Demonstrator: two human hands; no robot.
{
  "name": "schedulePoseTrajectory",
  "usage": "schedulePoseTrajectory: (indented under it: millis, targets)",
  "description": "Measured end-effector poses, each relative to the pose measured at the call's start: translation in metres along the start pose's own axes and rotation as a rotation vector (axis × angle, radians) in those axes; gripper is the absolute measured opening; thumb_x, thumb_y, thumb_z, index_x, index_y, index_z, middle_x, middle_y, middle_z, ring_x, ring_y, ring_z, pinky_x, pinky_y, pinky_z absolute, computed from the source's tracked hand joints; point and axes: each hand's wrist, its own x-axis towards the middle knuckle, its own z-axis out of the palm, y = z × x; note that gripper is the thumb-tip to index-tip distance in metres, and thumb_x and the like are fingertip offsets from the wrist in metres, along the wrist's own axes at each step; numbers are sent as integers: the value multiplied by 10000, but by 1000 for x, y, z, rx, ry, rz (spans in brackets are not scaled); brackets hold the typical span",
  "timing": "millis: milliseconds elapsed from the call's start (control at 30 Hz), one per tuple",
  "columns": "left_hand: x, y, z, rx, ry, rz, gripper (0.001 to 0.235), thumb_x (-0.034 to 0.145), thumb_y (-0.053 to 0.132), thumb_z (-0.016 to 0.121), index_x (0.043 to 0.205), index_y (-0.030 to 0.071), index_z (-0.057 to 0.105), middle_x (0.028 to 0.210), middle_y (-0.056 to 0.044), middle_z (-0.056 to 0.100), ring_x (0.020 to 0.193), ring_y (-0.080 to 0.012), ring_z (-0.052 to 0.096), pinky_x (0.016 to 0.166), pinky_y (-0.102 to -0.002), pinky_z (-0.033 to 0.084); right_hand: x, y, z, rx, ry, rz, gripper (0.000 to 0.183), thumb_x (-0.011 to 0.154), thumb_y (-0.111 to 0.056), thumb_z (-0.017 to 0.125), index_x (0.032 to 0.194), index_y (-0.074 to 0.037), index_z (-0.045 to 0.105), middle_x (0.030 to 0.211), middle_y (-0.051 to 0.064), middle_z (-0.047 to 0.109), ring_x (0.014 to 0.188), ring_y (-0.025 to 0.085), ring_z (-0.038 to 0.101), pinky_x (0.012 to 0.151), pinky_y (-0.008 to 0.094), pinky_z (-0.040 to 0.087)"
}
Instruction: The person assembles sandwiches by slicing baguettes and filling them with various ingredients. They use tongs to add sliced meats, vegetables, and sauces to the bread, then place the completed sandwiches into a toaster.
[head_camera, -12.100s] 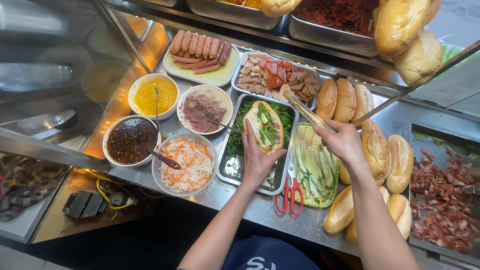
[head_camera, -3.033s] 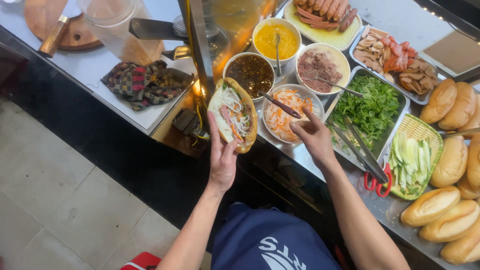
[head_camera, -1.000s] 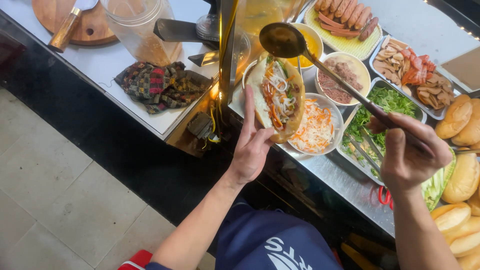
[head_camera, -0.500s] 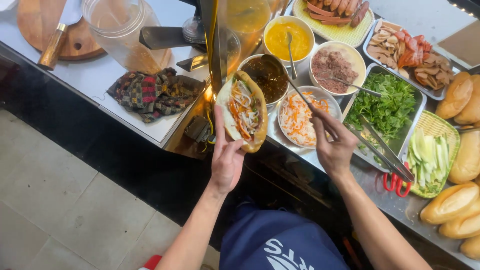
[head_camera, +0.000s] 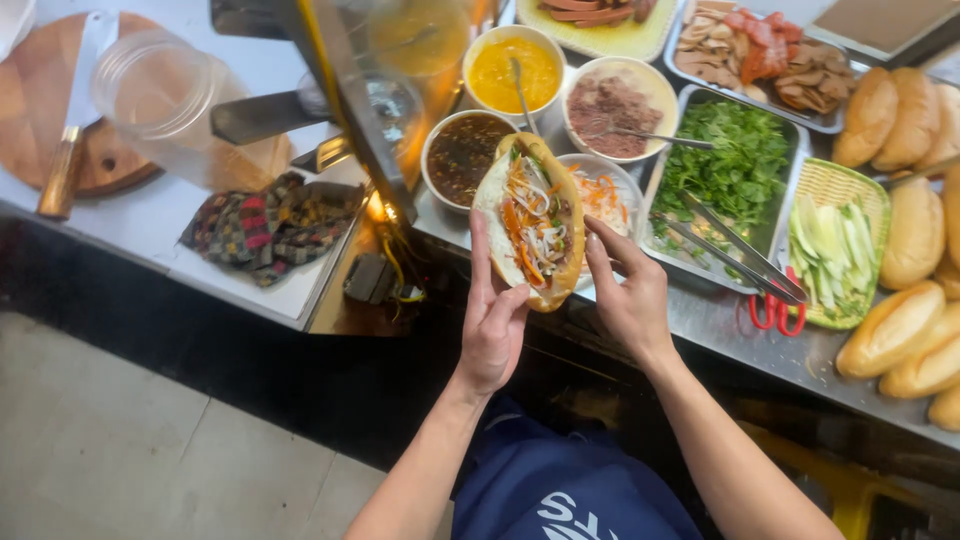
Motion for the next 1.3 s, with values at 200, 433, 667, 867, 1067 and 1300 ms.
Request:
schedulePoseTrajectory:
  millis: [200, 433, 667, 867, 1067, 1300]
  targets:
    - [-3, -58, 91, 390, -265, -86, 859, 929, 90, 479, 1628, 171, -14, 1690, -156, -128, 1535, -346, -120, 1237, -538, -17, -47, 12, -86, 553, 20, 64, 592, 1119, -268, 342, 1629, -29, 161, 1709, 174, 142, 1543, 295, 164, 1229, 496, 240]
    - [-69, -147, 223, 1004, -718, -215, 825, 992, 624, 236, 1620, 137, 14, 1638, -292, 138, 1508, -449, -116, 1085, -730, -149, -154, 73, -228, 262, 235, -14, 1069, 889, -67, 705, 1646, -104, -48, 1718, 197, 7, 1554, 315, 81, 1267, 508, 138]
    - [-176, -245, 364, 1061, -981, -14, 810, 985, 490, 485, 1608, 85, 164, 1428, -262, 445, 1350, -502, 381, 1097, -728, 132, -280, 151, -372, -70, 779, 128, 963, 808, -102, 796, 1607, -21, 266, 1530, 240, 431, 1416, 350, 444, 1167, 439, 378]
    - [-223, -378, 422, 152, -630, -953, 960, 901, 372, 723, 1562, 118, 74, 1386, -295, 437, 1287, -477, 493, 1048, -606, 430, -354, 152, -444, 392, 968, 233, 906, 780, 11, 832, 1551, -75, 364, 1382, 148, 587, 1244, 217, 601, 1019, 396, 552]
    - [-291, -451, 465, 87, -566, -1239, 520, 767, 224, 890, 1155, 61, 584, 917, -94, 651, 829, -265, 699, 707, -442, 596, -424, 191, -471, -158, 1173, 603, 769, 718, -418, 929, 1360, -118, 632, 1190, 98, 681, 1098, 276, 690, 884, 393, 585]
    - [-353, -524, 480, 483, -896, -1230, 586, 671, 301, 953, 1078, 55, 611, 866, -107, 649, 833, -255, 684, 685, -370, 572, -476, 249, -473, -152, 1398, 785, 561, 761, -199, 902, 1266, -48, 711, 1024, 133, 719, 820, 238, 761, 633, 273, 607]
